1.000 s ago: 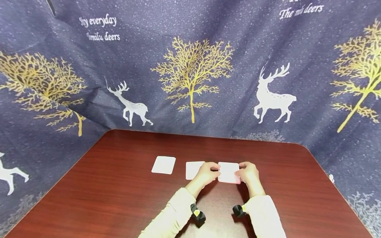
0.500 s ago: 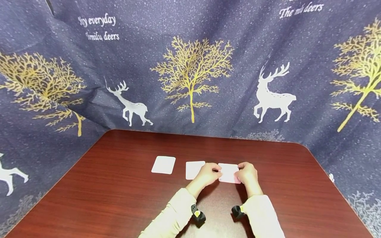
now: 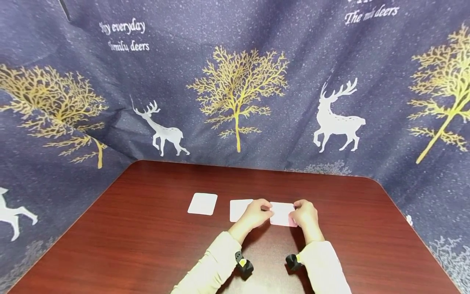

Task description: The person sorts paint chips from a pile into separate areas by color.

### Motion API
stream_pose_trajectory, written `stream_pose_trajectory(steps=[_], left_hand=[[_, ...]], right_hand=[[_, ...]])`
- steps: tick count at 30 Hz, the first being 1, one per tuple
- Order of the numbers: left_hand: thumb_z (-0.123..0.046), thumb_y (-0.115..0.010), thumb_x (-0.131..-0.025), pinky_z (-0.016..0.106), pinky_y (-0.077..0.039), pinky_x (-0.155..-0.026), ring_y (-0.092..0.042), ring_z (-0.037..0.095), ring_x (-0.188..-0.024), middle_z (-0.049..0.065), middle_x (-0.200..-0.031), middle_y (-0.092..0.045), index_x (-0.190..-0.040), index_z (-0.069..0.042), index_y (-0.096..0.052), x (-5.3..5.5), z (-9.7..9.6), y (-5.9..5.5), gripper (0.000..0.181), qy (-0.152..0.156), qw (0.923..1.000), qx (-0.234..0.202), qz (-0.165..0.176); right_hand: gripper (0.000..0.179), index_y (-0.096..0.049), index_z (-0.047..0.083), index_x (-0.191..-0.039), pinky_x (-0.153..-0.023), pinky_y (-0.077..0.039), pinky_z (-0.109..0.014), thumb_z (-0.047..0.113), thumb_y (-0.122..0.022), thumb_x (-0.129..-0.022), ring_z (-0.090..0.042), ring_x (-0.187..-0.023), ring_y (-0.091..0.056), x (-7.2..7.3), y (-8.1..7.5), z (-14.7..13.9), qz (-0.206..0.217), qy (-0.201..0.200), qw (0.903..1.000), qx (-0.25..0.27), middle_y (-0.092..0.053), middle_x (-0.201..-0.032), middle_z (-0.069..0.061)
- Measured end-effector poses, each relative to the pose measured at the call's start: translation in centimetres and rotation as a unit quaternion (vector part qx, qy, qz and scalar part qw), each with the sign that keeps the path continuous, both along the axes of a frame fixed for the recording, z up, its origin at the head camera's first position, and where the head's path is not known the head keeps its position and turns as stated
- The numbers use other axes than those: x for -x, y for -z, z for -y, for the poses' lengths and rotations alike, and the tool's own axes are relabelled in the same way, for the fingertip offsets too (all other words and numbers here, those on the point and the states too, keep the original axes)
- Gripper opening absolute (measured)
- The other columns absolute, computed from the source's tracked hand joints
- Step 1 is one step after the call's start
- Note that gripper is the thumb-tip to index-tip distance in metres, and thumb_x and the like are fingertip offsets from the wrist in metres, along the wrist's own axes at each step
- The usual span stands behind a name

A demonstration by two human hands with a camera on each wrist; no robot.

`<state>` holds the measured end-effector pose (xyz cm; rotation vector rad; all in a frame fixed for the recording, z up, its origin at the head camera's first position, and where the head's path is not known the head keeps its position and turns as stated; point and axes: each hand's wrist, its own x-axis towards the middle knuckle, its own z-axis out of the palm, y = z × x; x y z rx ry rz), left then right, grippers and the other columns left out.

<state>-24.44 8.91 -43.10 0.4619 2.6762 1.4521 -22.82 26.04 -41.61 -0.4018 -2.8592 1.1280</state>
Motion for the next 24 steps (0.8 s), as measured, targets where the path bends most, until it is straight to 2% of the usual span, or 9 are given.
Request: stream_pose_trajectory(steps=[3, 6, 10, 15, 18, 21, 24], left_hand=[[-0.014, -0.069, -0.081, 0.023, -0.049, -0.074, -0.065, 0.019, -0.085, 0.008, -0.09, -0.069, -0.098, -0.004, -0.069, 0.0, 0.3, -0.2, 0.02, -0.006, 1.0, -0.004, 0.003], [-0.014, -0.07, -0.081, 0.022, -0.049, -0.072, -0.065, 0.018, -0.083, 0.007, -0.09, -0.069, -0.098, -0.005, -0.069, -0.1, 0.5, -0.5, 0.019, -0.011, 0.9999, -0.006, 0.008], [-0.015, -0.07, -0.082, 0.021, -0.049, -0.071, -0.064, 0.016, -0.082, 0.005, -0.089, -0.069, -0.1, -0.006, -0.068, 0.0, 1.0, -0.9, 0.021, -0.014, 0.9998, -0.009, 0.012], [-0.017, -0.069, -0.083, 0.023, -0.049, -0.072, -0.064, 0.018, -0.084, 0.006, -0.09, -0.069, -0.1, -0.005, -0.067, 0.1, 2.2, -1.6, 0.02, -0.023, 0.9996, -0.012, 0.012], [-0.017, -0.069, -0.085, 0.025, -0.05, -0.074, -0.065, 0.02, -0.086, 0.008, -0.092, -0.069, -0.102, -0.005, -0.066, 0.2, 2.9, -2.3, 0.022, -0.032, 0.9993, -0.018, 0.013], [-0.017, -0.069, -0.084, 0.027, -0.051, -0.073, -0.065, 0.022, -0.087, 0.009, -0.093, -0.07, -0.104, -0.004, -0.066, 0.3, 3.7, -2.8, 0.024, -0.044, 0.9987, -0.025, 0.011], [-0.017, -0.07, -0.083, 0.026, -0.05, -0.071, -0.065, 0.022, -0.086, 0.01, -0.092, -0.07, -0.103, -0.003, -0.067, 0.3, 4.4, -3.2, 0.025, -0.054, 0.9981, -0.029, 0.005]], right_hand=[[0.045, -0.06, -0.01, -0.11, -0.065, -0.048, -0.034, 0.006, -0.07, -0.069, -0.033, -0.085, -0.06, 0.1, -0.1, 0.1, 0.0, -0.003, 1.0, 0.006, -0.068, -0.095, -0.024], [0.044, -0.058, -0.011, -0.114, -0.066, -0.052, -0.036, 0.009, -0.07, -0.077, -0.03, -0.079, -0.064, 0.1, -0.4, 0.3, 0.002, -0.003, 0.9995, 0.032, -0.066, -0.1, -0.028], [0.046, -0.055, -0.011, -0.119, -0.063, -0.054, -0.037, 0.012, -0.067, -0.082, -0.025, -0.071, -0.066, 0.1, -0.8, 0.7, 0.006, -0.001, 0.9985, 0.054, -0.063, -0.107, -0.031], [0.047, -0.055, -0.009, -0.12, -0.078, -0.051, -0.047, 0.017, -0.067, -0.083, -0.039, -0.094, -0.063, 0.3, -1.4, 1.7, -0.005, -0.01, 0.9993, 0.036, -0.063, -0.111, -0.03], [0.047, -0.056, -0.008, -0.12, -0.086, -0.047, -0.051, 0.018, -0.068, -0.083, -0.043, -0.102, -0.059, 0.3, -1.8, 2.5, -0.012, -0.014, 0.9992, 0.035, -0.064, -0.111, -0.028], [0.046, -0.057, -0.008, -0.119, -0.086, -0.048, -0.049, 0.02, -0.068, -0.083, -0.042, -0.102, -0.06, 0.4, -2.2, 3.3, -0.02, -0.019, 0.999, 0.035, -0.065, -0.11, -0.027], [0.046, -0.057, -0.009, -0.119, -0.08, -0.053, -0.042, 0.022, -0.065, -0.086, -0.039, -0.097, -0.064, 0.4, -2.5, 4.1, -0.023, -0.023, 0.9983, 0.049, -0.065, -0.109, -0.028]])
